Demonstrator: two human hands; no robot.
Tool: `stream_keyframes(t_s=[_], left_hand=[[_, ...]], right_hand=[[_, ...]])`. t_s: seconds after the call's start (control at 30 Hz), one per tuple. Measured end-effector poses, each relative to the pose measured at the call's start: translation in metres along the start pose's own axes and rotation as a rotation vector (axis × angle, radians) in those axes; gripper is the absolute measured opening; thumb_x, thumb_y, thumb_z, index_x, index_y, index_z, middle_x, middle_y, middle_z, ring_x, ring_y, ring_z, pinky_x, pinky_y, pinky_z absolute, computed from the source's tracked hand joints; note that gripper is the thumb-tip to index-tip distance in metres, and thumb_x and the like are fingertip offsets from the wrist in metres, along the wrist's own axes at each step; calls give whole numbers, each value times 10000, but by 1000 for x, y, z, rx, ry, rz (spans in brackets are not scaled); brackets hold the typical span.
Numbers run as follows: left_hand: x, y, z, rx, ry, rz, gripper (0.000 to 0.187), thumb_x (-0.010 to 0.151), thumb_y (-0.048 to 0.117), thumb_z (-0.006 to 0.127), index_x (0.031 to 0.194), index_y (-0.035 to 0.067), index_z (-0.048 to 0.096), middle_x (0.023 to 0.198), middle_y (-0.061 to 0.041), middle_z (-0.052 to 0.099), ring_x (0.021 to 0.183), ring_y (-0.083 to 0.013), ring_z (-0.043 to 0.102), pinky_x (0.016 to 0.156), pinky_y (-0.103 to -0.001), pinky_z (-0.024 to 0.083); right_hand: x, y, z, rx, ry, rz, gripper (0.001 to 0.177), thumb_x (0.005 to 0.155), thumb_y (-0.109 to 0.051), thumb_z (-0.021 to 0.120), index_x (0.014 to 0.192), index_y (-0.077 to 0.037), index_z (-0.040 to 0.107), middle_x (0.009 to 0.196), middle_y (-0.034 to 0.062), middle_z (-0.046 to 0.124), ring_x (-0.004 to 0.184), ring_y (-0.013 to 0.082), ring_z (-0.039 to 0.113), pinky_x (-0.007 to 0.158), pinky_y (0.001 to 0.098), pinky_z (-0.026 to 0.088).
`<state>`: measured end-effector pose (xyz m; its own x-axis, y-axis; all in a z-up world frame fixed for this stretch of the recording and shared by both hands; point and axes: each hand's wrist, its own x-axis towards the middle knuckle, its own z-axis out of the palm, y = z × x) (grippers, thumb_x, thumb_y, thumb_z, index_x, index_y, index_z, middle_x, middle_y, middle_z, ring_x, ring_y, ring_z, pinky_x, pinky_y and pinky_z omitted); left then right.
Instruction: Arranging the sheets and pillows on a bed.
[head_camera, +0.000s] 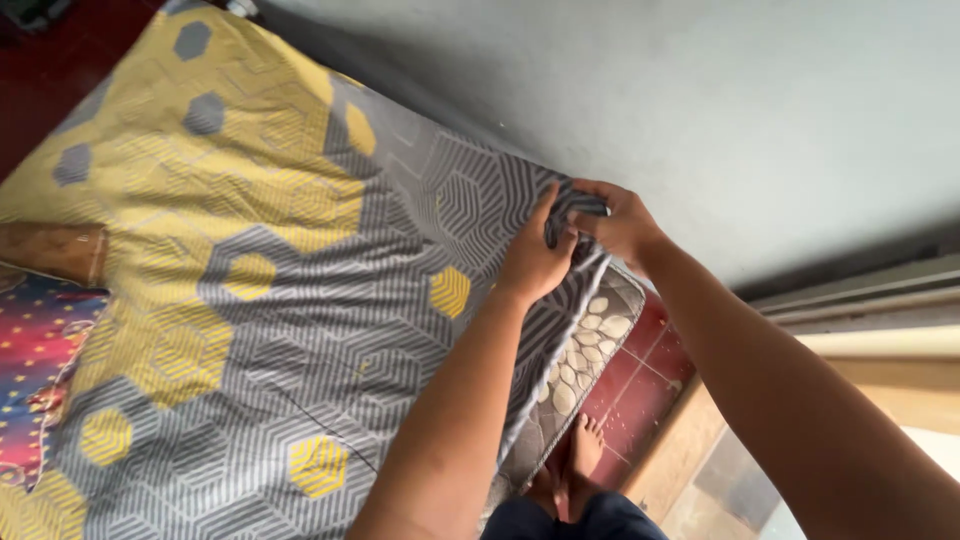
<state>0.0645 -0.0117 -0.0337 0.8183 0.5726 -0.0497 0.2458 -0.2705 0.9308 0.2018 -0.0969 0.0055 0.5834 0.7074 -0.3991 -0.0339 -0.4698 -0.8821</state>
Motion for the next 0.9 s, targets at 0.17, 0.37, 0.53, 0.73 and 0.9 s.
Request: stream_keyframes(t_s=[0.17,0.37,0.53,0.73,0.9], left_hand=[[3,-26,22,27,45,135,718,977,264,658,1597,147,315,1567,-194,480,1434,-376,477,1151,-420,426],[-4,-33,29,-52,8,197,664,993,243,673,1579,144,375,1516,-209,535,1408,-365,521,1086,-405,502],[-10,-36,45,-99,-105,118,579,991,207,645,1538,169,456,1441,-183,623,1204,-322,691,952,-376,594],[0,-78,86,-32,-241,53,606,971,160,633,1544,169,433,1304,-172,713,1010,-292,784,893,-373,599],[15,-131,124,29,-239,313,634,984,118,650,1560,96,386,1561,-202,495,1435,-367,483,1156,-414,414]], right_hand=[[-2,28,-8,14,34,-12,607,853,-86,753,1439,-101,593,1213,90,738,1097,182,686,1005,336,522],[-20,36,-5,57,106,-69,647,836,-29,772,1449,-81,571,1149,92,707,1082,172,664,982,334,498],[-14,79,-12,59,147,-9,559,853,-43,778,1382,-33,597,1025,108,753,947,159,709,905,316,555],[23,166,-41,-278,196,-150,358,868,-98,808,1222,-79,752,1042,47,760,887,113,673,797,293,549],[32,191,-42,-154,415,101,281,1002,-297,706,1149,-71,626,858,54,657,702,132,549,587,343,458]])
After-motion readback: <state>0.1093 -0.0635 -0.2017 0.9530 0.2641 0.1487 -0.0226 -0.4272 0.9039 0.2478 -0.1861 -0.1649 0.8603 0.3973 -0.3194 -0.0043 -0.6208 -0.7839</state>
